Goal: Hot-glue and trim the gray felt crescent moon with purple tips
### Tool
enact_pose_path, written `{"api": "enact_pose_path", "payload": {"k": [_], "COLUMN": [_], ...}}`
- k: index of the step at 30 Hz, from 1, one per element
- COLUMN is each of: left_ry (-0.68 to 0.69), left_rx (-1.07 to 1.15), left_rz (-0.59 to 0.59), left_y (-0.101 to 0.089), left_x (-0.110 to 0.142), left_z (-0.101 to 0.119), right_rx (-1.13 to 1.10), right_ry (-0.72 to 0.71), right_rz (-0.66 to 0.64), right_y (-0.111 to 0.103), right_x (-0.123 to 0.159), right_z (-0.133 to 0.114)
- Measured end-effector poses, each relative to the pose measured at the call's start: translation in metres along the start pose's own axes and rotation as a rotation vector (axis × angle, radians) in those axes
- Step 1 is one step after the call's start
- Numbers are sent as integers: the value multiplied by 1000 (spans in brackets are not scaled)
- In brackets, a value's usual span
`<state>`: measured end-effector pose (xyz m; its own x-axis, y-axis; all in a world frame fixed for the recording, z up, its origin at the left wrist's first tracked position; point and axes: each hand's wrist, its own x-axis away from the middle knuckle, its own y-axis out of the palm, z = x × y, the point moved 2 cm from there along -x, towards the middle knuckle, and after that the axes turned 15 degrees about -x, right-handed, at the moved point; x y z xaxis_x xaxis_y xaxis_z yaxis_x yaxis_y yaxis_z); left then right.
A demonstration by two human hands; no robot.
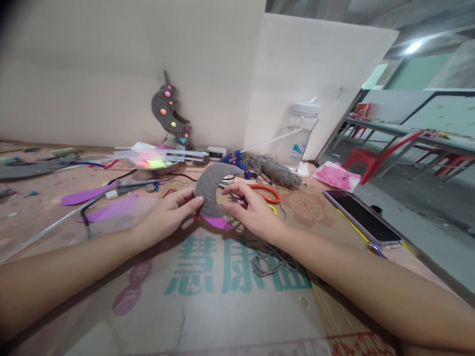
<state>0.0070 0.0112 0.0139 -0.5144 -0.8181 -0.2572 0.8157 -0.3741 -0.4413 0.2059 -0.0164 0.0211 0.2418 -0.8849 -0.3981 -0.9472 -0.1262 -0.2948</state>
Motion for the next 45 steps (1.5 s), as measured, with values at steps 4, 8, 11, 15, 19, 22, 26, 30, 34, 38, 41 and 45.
{"api": "enact_pose_path", "payload": {"k": [4, 8, 11, 15, 19, 22, 26, 30, 34, 38, 41, 45], "left_ry": [2, -1, -2, -22, -42, -40, -23, -26, -28, -34, -34, -16], "left_rx": [-20, -29, 9, 14, 91, 119, 113, 82, 61, 38, 40, 43], "left_rz": [60, 79, 72, 60, 52, 46, 37, 48, 74, 100, 104, 105], "left_y": [-2, -2, -2, -2, -2, -1, -1, -2, -3, -4, -4, -4], "left_x": [-1, -2, -3, -4, -5, -6, -6, -6, -6, -6, -6, -6], "left_z": [-7, -12, -13, -13, -15, -16, -15, -14, -12, -11, -11, -11], "right_rx": [105, 245, 347, 403, 401, 375, 377, 461, 531, 578, 615, 631], "right_ry": [-146, -213, -255, -286, -301, -299, -321, -441, -474, -479, -499, -508], "right_rz": [-28, -22, -1, -52, -21, 65, 89, 18, -51, -48, -65, -61], "right_y": [-8, -13, -13, -10, -9, -11, -13, -11, -11, -13, -14, -15], "right_x": [0, -1, -1, 1, 1, 1, 0, 2, 2, 1, 1, 0], "right_z": [4, 8, 8, 7, 6, 7, 10, 7, 6, 9, 9, 9]}}
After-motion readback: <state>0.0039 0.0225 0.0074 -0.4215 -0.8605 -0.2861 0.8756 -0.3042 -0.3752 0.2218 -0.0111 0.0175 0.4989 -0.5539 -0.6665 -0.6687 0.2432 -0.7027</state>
